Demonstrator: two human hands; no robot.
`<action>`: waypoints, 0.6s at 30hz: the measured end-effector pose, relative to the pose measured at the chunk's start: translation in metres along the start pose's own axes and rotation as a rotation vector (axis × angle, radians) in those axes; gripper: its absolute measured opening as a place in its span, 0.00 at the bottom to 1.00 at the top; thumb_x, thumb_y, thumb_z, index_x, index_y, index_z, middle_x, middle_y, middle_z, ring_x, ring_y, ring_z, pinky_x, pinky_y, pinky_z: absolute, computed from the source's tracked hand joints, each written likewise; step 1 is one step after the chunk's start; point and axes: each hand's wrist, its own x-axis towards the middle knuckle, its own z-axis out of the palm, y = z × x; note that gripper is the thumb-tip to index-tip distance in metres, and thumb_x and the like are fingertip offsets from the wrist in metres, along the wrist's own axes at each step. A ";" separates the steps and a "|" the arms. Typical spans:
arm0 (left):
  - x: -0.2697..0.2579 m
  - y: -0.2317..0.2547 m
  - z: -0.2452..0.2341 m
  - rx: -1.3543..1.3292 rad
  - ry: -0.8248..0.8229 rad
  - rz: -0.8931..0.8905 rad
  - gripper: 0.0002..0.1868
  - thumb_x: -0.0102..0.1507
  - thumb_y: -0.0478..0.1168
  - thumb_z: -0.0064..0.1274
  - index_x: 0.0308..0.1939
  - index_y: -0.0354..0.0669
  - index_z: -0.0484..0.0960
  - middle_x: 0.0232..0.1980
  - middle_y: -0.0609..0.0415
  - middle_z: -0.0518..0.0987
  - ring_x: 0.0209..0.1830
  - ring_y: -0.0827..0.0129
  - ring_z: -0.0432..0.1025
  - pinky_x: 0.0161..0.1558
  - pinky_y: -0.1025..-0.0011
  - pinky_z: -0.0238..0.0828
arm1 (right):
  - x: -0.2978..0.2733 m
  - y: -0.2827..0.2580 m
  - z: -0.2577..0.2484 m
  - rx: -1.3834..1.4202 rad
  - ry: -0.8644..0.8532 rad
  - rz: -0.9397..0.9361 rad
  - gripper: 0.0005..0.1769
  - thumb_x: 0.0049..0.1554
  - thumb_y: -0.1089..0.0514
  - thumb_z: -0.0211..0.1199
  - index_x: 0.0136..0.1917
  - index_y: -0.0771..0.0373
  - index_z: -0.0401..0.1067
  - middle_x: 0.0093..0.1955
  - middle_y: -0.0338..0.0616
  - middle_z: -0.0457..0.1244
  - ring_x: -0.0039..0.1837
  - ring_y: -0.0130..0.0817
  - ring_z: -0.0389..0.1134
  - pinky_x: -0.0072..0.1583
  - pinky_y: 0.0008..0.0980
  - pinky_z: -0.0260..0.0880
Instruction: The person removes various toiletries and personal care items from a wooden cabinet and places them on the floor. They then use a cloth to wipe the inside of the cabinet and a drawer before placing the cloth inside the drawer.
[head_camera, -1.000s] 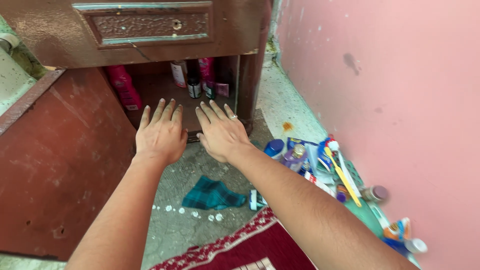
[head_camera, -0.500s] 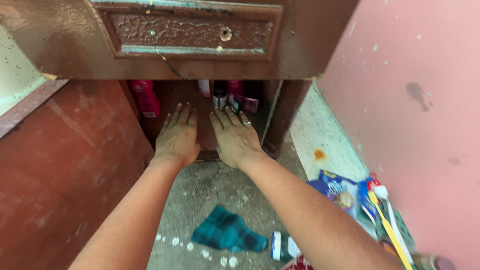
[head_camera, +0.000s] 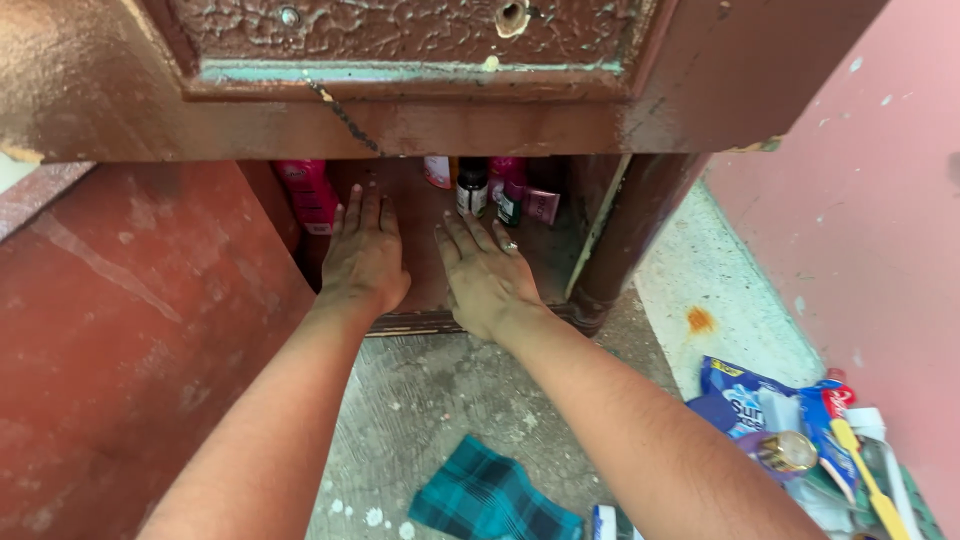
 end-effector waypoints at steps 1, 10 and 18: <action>0.000 -0.001 -0.001 0.025 -0.012 -0.013 0.51 0.57 0.40 0.59 0.78 0.34 0.48 0.84 0.44 0.40 0.84 0.55 0.33 0.80 0.60 0.29 | 0.002 0.000 0.003 0.001 -0.011 0.000 0.48 0.55 0.51 0.62 0.81 0.63 0.42 0.85 0.47 0.37 0.85 0.42 0.33 0.80 0.48 0.33; 0.016 -0.023 -0.008 0.130 -0.118 -0.094 0.54 0.58 0.46 0.60 0.80 0.40 0.43 0.85 0.50 0.37 0.85 0.59 0.31 0.79 0.56 0.26 | 0.027 -0.003 0.009 -0.032 -0.062 0.005 0.49 0.55 0.52 0.62 0.81 0.65 0.42 0.85 0.46 0.36 0.86 0.41 0.31 0.81 0.47 0.30; 0.026 -0.032 -0.009 -0.018 -0.079 -0.141 0.55 0.56 0.41 0.62 0.79 0.34 0.42 0.84 0.43 0.38 0.83 0.50 0.34 0.79 0.61 0.34 | 0.049 -0.009 0.010 -0.026 -0.012 -0.013 0.45 0.57 0.53 0.58 0.81 0.64 0.44 0.86 0.46 0.35 0.85 0.41 0.30 0.80 0.47 0.29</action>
